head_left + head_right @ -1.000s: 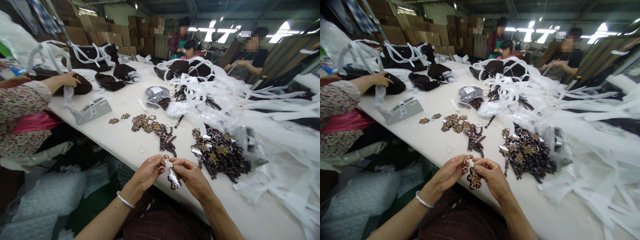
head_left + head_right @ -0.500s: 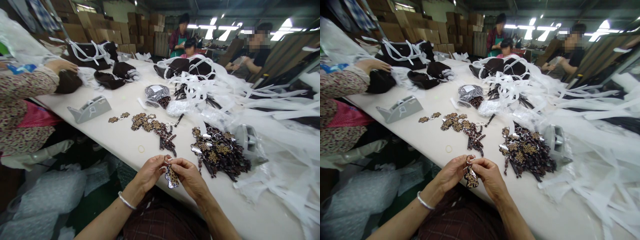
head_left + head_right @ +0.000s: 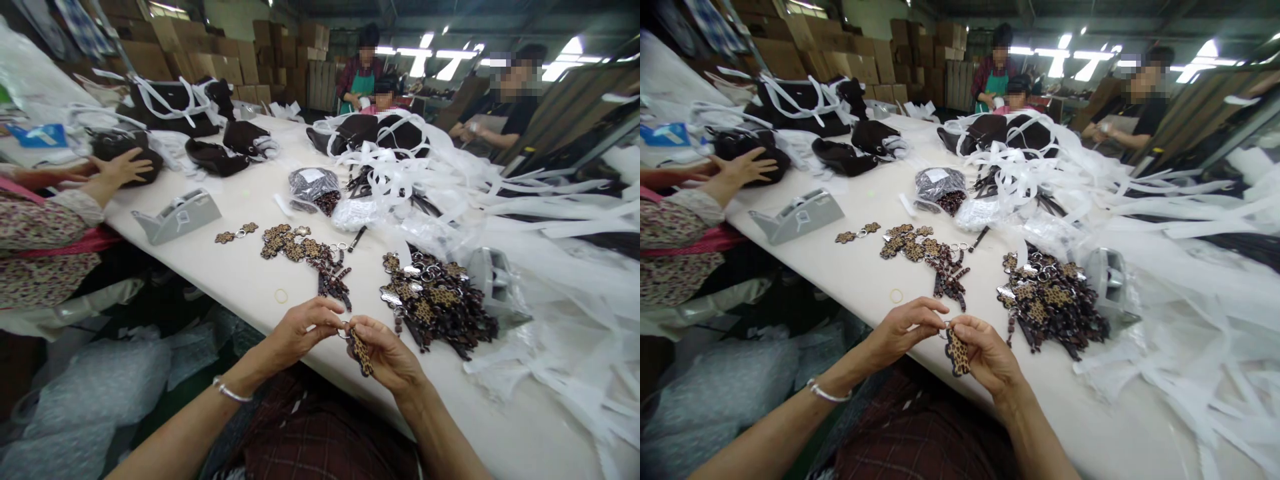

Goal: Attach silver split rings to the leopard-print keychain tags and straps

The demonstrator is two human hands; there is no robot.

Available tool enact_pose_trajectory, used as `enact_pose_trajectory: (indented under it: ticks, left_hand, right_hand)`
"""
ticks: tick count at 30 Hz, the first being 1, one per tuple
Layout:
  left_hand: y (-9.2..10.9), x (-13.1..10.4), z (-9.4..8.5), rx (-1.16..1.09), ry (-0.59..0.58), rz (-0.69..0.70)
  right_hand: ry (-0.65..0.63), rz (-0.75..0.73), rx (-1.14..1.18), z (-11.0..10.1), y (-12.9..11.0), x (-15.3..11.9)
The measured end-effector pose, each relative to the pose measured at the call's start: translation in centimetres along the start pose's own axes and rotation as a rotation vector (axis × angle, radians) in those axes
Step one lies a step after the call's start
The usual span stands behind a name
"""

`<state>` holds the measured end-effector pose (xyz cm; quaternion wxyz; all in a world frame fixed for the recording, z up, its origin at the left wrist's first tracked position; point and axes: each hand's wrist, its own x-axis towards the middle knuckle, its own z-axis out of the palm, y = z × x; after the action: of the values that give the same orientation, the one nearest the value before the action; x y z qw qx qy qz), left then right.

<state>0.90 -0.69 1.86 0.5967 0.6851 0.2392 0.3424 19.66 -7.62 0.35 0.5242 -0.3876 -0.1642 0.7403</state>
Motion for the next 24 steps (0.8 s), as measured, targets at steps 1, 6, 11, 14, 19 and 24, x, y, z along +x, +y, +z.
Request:
enact_pose_trajectory:
  ticks: [1,6,11,14,19,24]
  left_hand:
    - [0.2,0.1,-0.3,0.033,-0.049,0.019]
    - [1.5,0.7,-0.9,0.075,-0.273,0.021]
    - [2.4,0.9,-0.7,0.154,-0.295,0.065]
    - [2.3,0.5,-0.6,0.162,-0.255,0.071]
    - [0.9,-0.5,-0.3,0.086,0.012,-0.08]
    - [-0.2,-0.9,0.5,-0.213,0.171,-0.29]
  right_hand:
    - [-0.019,0.013,0.016,0.0,0.0,0.0]
    - [-0.11,0.06,0.094,0.0,0.2,-0.1]
    - [-0.126,0.057,0.145,-0.2,0.4,0.0]
    - [-0.09,0.05,0.034,-0.2,0.0,-0.1]
    - [0.047,-0.069,-0.195,-0.1,-0.7,-0.4]
    - [0.197,-0.163,-0.234,0.1,-0.2,0.0]
